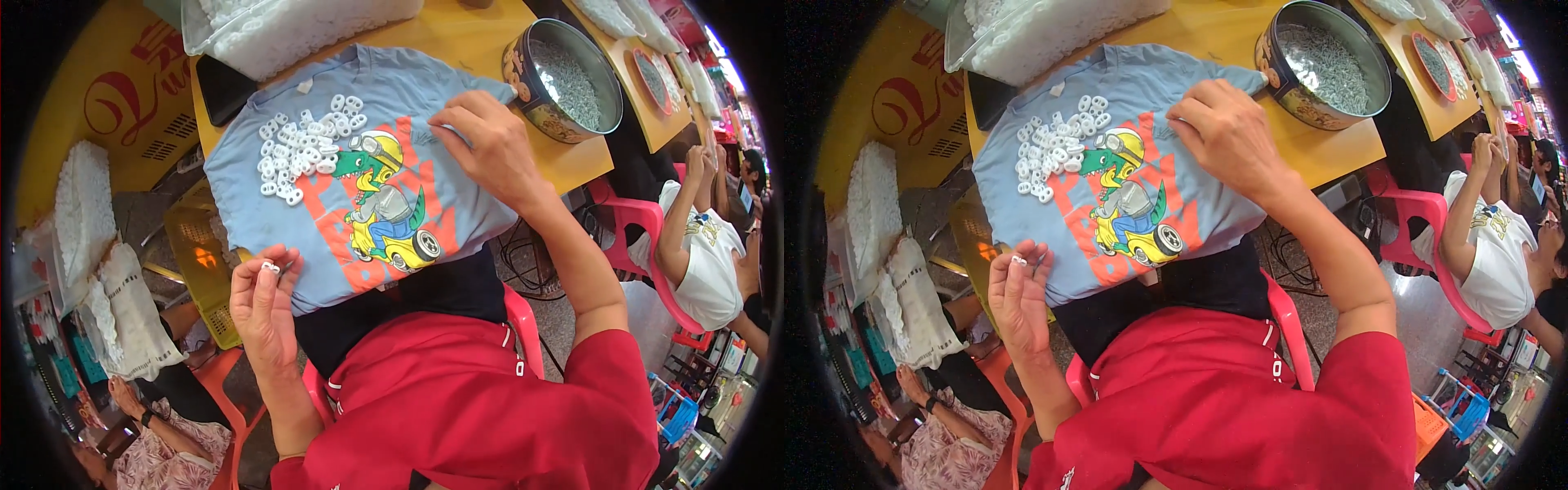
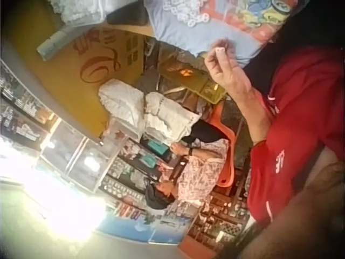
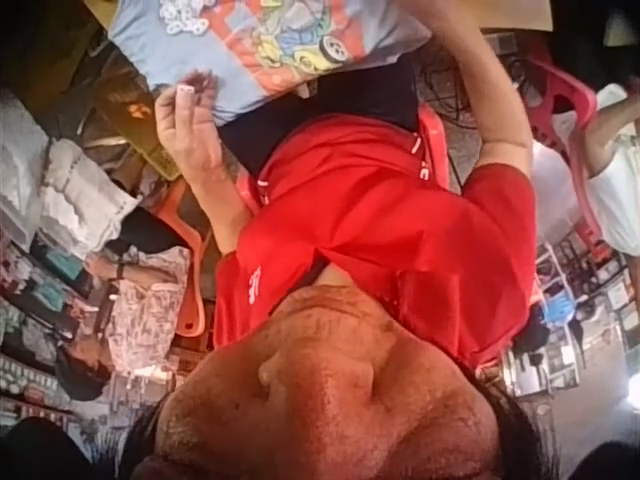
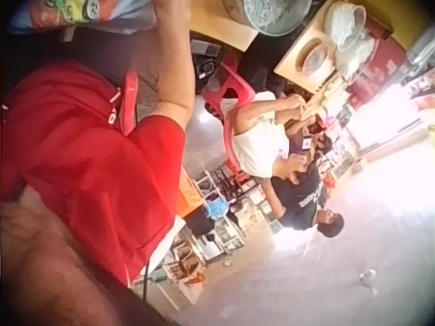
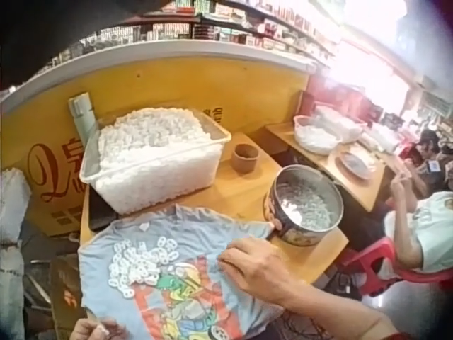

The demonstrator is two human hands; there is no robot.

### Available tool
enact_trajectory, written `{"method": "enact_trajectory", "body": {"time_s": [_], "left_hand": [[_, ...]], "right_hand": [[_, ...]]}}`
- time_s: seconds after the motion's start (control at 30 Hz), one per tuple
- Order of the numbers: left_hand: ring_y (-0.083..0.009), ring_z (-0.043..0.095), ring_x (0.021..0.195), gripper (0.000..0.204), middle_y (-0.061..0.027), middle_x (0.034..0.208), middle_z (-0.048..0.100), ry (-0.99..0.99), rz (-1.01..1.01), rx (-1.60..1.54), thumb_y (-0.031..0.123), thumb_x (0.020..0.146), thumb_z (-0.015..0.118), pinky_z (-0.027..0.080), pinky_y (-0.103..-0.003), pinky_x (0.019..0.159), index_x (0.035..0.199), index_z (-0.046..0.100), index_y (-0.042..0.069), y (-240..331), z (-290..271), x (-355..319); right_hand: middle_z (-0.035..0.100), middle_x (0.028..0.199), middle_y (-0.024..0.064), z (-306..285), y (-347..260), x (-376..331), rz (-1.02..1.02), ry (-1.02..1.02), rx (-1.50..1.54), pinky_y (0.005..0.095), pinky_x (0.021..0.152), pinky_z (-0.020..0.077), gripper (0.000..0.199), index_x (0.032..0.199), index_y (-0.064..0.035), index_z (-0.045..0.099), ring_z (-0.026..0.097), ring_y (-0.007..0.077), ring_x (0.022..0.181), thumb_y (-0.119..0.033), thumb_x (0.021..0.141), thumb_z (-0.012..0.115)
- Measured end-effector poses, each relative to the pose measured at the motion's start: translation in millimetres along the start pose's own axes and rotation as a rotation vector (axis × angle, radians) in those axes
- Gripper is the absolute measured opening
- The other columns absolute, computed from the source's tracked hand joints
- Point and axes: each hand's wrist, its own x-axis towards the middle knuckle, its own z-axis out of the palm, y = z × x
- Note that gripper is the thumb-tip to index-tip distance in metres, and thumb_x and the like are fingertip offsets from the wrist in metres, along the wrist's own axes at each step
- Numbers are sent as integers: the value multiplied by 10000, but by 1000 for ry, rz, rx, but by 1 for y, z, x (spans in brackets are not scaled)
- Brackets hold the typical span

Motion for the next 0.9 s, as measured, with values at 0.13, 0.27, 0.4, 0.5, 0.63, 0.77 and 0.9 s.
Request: {"method": "enact_trajectory", "body": {"time_s": [0.13, 0.27, 0.4, 0.5, 0.63, 0.77, 0.9], "left_hand": [[-294, 594, 1067, 123, -162, 1154, 607, -17, 8, 22, 65, 942, 573, 444, -489, 1008, 1060, 559, 31, -1, -1, 1], [-288, 588, 1077, 135, -153, 1151, 616, -36, 9, 38, 82, 949, 569, 434, -490, 1014, 1077, 560, 44, 1, 2, 1], [-282, 589, 1067, 133, -143, 1143, 618, -53, 8, 25, 79, 948, 569, 439, -482, 1006, 1075, 560, 44, 2, 7, 3], [-273, 593, 1052, 128, -137, 1138, 618, -66, 18, 38, 75, 948, 566, 445, -478, 996, 1072, 560, 43, 3, 13, 3], [-251, 621, 993, 115, -143, 1115, 607, -46, 34, 58, 63, 937, 583, 480, -451, 964, 1043, 565, 21, 2, 21, 1], [-225, 625, 968, 111, -134, 1093, 611, -86, 37, 46, 55, 941, 575, 491, -429, 945, 1044, 566, 15, -1, 24, 2], [-199, 632, 933, 114, -117, 1056, 616, -113, 21, 56, 52, 944, 570, 513, -379, 878, 1049, 562, 7, -5, 28, 3]], "right_hand": [[624, 856, 78, 7, 5, 14, -14, -20, -22, 373, 703, 485, 89, 849, -47, 668, 604, 269, 823, -92, 781, 705], [618, 832, 69, 9, -1, 24, -33, -107, 0, 384, 701, 479, 100, 817, -54, 671, 594, 269, 815, -147, 789, 695], [623, 799, 76, 17, -4, 27, -47, -129, -20, 387, 712, 493, 130, 763, -70, 677, 607, 272, 807, -198, 782, 689], [624, 774, 85, 21, -5, 31, -62, -174, -73, 388, 700, 498, 117, 740, -62, 674, 615, 277, 802, -176, 741, 697], [634, 761, 110, 22, -11, 37, -164, -228, -218, 392, 686, 506, 112, 703, -49, 658, 629, 282, 801, -155, 682, 690], [611, 780, 114, 23, -12, 42, -144, -317, -225, 409, 687, 495, 149, 737, -28, 601, 605, 285, 818, -161, 792, 639], [613, 781, 113, 24, -13, 42, -168, -311, -218, 421, 687, 494, 137, 753, -33, 608, 606, 299, 806, -165, 781, 637]]}}
